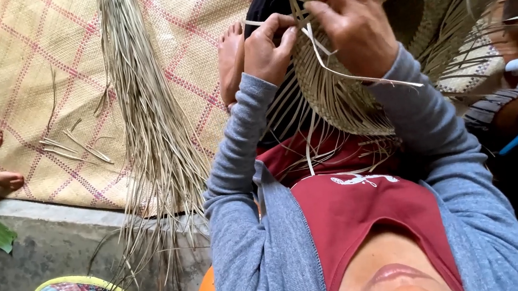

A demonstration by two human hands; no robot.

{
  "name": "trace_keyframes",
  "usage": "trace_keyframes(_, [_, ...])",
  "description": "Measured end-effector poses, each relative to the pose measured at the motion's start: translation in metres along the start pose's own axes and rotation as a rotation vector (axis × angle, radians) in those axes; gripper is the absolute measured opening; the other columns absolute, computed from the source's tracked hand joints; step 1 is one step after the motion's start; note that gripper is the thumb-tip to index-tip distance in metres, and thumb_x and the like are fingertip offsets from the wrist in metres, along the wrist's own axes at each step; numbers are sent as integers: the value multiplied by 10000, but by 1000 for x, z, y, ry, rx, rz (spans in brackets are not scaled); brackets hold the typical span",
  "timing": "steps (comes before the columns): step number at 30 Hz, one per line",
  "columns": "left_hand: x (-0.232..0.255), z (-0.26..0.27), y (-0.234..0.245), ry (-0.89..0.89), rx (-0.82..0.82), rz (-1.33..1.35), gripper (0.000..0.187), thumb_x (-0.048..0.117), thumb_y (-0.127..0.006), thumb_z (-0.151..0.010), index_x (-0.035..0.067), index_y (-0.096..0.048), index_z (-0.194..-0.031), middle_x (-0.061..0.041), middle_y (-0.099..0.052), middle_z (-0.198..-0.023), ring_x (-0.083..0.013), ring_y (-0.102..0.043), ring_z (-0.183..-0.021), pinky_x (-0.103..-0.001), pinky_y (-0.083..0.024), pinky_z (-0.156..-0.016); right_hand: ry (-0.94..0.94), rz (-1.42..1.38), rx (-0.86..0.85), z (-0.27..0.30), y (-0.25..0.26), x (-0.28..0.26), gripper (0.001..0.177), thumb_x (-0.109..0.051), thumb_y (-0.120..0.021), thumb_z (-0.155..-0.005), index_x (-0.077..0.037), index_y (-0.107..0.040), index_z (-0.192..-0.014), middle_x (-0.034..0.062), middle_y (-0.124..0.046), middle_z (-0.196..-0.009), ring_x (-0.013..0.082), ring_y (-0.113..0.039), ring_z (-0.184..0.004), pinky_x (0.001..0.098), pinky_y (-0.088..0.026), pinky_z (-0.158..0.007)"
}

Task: A person is weaving a straw hat by hand, tucking and pulling individual straw strands into the brim structure.

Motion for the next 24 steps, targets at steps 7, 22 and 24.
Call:
trace_keyframes(7, [9,2,2,-78,24,-26,220,3,-702,-867,55,-770,-1069,-59,-819,-852,-64,-653,-547,-158,-534,-452,13,-587,48,-10,12,6,106,53,-871,-954,-4,-802,-1010,134,-711,-1004,257,-589,-930,363,-512,-841])
trace_keyframes(22, [24,0,-5,-139,7,-131,286,81,-777,-879,150,-725,-1151,2,-817,-808,-56,-725,-596,-167,-563,-483,-237,-626,101,-14,13,25,303,135,-893,-848,88,-731,-1099,154,-698,-954,243,-611,-765,341,-540,-698])
trace_keyframes(24, [18,0,-5,1,-2,107,184,45,-702,-904,21,-759,-1078,-73,-812,-824,-89,-717,-600,-176,-559,-475,-138,-601,56,-7,2,22,177,35,-942,-885,23,-784,-964,138,-669,-989,239,-597,-823,339,-560,-709])
Point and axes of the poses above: each hand's wrist, its own z-axis away from the middle knuckle, its own y-axis out of the back of the hand, x = y × z, the point moved 10 cm from there along -z, towards the middle knuckle
